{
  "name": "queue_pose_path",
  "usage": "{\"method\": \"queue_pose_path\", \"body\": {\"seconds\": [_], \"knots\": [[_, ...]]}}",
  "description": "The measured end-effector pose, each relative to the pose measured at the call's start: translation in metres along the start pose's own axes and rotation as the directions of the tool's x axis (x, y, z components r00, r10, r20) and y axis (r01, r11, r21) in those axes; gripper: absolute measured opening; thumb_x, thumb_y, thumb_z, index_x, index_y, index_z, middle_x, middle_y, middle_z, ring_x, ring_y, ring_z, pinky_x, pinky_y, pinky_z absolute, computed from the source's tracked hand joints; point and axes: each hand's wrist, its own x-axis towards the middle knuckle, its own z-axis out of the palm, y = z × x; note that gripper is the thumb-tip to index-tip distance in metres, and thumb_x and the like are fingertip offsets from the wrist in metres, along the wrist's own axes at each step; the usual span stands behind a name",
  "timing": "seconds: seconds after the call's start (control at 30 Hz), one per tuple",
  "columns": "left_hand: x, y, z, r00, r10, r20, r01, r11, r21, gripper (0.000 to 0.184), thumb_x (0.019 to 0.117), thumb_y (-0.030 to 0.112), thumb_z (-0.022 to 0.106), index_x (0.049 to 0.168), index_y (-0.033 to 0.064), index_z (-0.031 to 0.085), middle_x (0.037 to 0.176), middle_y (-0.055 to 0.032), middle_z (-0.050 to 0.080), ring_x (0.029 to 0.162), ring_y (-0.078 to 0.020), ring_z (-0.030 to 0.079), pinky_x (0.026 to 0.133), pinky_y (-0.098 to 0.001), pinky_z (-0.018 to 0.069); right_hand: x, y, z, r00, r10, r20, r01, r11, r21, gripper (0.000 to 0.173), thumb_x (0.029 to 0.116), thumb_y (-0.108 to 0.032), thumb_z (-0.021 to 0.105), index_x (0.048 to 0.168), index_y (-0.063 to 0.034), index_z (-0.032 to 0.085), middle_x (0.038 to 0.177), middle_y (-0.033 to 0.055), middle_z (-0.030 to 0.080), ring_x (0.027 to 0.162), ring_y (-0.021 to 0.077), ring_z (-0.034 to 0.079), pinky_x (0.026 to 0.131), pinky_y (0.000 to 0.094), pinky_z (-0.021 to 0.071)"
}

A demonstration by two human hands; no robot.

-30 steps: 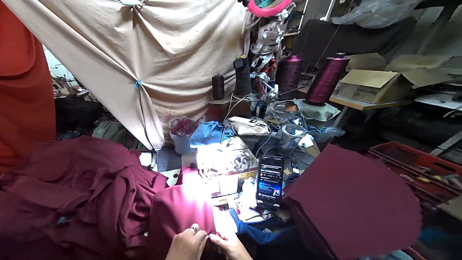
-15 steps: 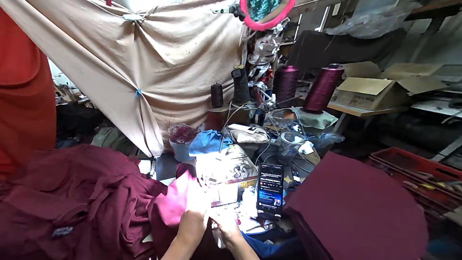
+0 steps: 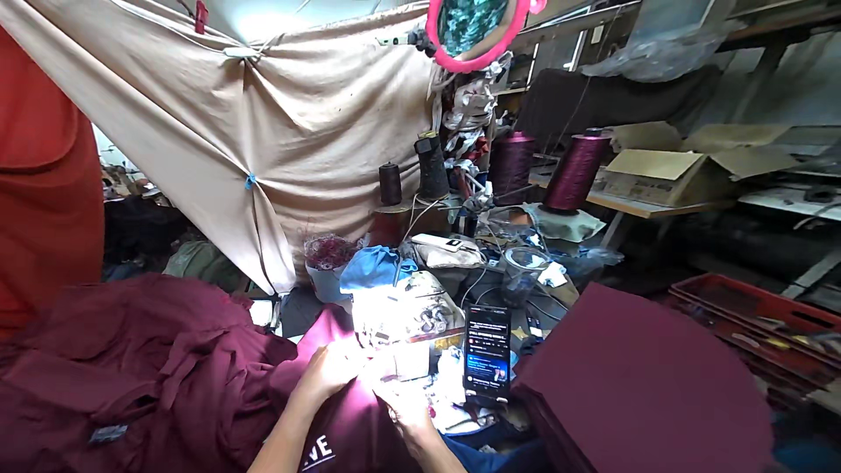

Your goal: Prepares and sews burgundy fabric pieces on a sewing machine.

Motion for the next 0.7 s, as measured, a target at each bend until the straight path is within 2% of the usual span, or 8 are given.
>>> {"method": "queue_pose_path", "body": {"seconds": [0.07, 0.17, 0.27, 0.37, 0.43, 0.53, 0.6, 0.7], "knots": [[-0.016, -0.006, 0.007, 0.985, 0.113, -0.129, -0.12, 0.992, -0.047, 0.028, 0.0965, 0.031, 0.065, 0.107, 0.0086, 0.078, 0.106, -0.0089, 0.076, 0.104, -0.0212, 0.071, 0.098, -0.045, 0.054, -0.007, 0.007, -0.005, 0.999, -0.043, 0.034, 0.044, 0.998, -0.035, 0.017, 0.0896, -0.014, 0.076, 0.076, -0.0051, 0.072, 0.064, -0.0041, 0.062, 0.057, 0.0015, 0.054, 0.059, 0.0231, 0.0476], [-0.05, 0.005, 0.042, 0.965, 0.145, -0.219, -0.121, 0.985, 0.121, 0.023, 0.096, 0.021, 0.066, 0.1, 0.002, 0.077, 0.098, -0.0167, 0.075, 0.096, -0.0329, 0.073, 0.088, -0.0522, 0.0573, -0.019, 0.015, -0.012, 0.995, -0.034, 0.099, 0.043, 0.995, -0.088, 0.015, 0.0912, -0.016, 0.075, 0.083, -0.0039, 0.074, 0.072, -0.0019, 0.067, 0.068, 0.0035, 0.061, 0.069, 0.0266, 0.0525], [-0.071, 0.007, 0.076, 0.919, 0.227, -0.322, -0.142, 0.953, 0.267, 0.015, 0.0915, 0.016, 0.07, 0.093, 0.0032, 0.078, 0.084, -0.0157, 0.074, 0.079, -0.0342, 0.075, 0.068, -0.0529, 0.0603, -0.025, 0.022, -0.016, 0.989, -0.042, 0.14, 0.057, 0.993, -0.101, 0.013, 0.093, -0.016, 0.072, 0.086, -0.0054, 0.076, 0.072, -0.0043, 0.068, 0.065, -0.0001, 0.059, 0.064, 0.0227, 0.0506], [-0.068, -0.001, 0.093, 0.854, 0.336, -0.397, -0.21, 0.921, 0.327, 0.009, 0.0865, 0.013, 0.072, 0.086, 0.0054, 0.078, 0.077, -0.011, 0.073, 0.071, -0.0282, 0.074, 0.06, -0.0478, 0.0609, -0.025, 0.02, -0.015, 0.992, -0.032, 0.123, 0.044, 0.994, -0.096, 0.012, 0.0926, -0.013, 0.07, 0.083, -0.0058, 0.075, 0.07, -0.0053, 0.066, 0.063, -0.0009, 0.058, 0.062, 0.0212, 0.0495], [-0.058, 0.002, 0.087, 0.883, 0.298, -0.363, -0.182, 0.929, 0.322, 0.014, 0.0906, 0.016, 0.069, 0.087, 0.005, 0.078, 0.078, -0.0126, 0.074, 0.073, -0.0313, 0.075, 0.063, -0.0511, 0.0602, -0.02, 0.016, -0.012, 0.997, -0.03, 0.07, 0.035, 0.997, -0.075, 0.015, 0.0925, -0.011, 0.071, 0.079, -0.0051, 0.073, 0.067, -0.0044, 0.065, 0.061, 0.0006, 0.057, 0.061, 0.0223, 0.0492], [-0.035, 0.017, 0.065, 0.975, 0.1, -0.199, -0.037, 0.954, 0.298, 0.029, 0.1009, 0.022, 0.057, 0.105, 0.0015, 0.077, 0.101, -0.0205, 0.075, 0.098, -0.0404, 0.073, 0.083, -0.0574, 0.0569, -0.005, 0.003, -0.004, 1.0, -0.009, -0.016, 0.009, 1.0, -0.028, 0.022, 0.0929, -0.013, 0.072, 0.072, -0.0067, 0.067, 0.059, -0.0053, 0.056, 0.05, 0.001, 0.047, 0.05, 0.0211, 0.0413], [-0.017, 0.022, 0.055, 0.986, 0.033, -0.165, 0.011, 0.966, 0.26, 0.032, 0.1015, 0.022, 0.055, 0.118, 0.0022, 0.074, 0.118, -0.0206, 0.072, 0.113, -0.0393, 0.069, 0.094, -0.0571, 0.0538, 0.004, -0.007, 0.001, 0.999, 0.008, -0.038, -0.009, 1.0, -0.029, 0.015, 0.0939, -0.011, 0.071, 0.081, -0.0035, 0.07, 0.064, -0.0035, 0.059, 0.053, 0.0015, 0.049, 0.052, 0.0212, 0.0435], [0.001, 0.029, 0.043, 0.993, -0.065, -0.1, 0.089, 0.964, 0.25, 0.037, 0.1032, 0.027, 0.052, 0.126, 0.0025, 0.07, 0.127, -0.0212, 0.067, 0.121, -0.0376, 0.064, 0.1, -0.055, 0.0503, 0.013, -0.01, 0.007, 0.997, 0.016, -0.082, -0.017, 1.0, -0.005, 0.015, 0.0903, -0.011, 0.076, 0.095, 0.0012, 0.068, 0.074, 0.0024, 0.063, 0.061, 0.0064, 0.056, 0.059, 0.0254, 0.0492]]}}
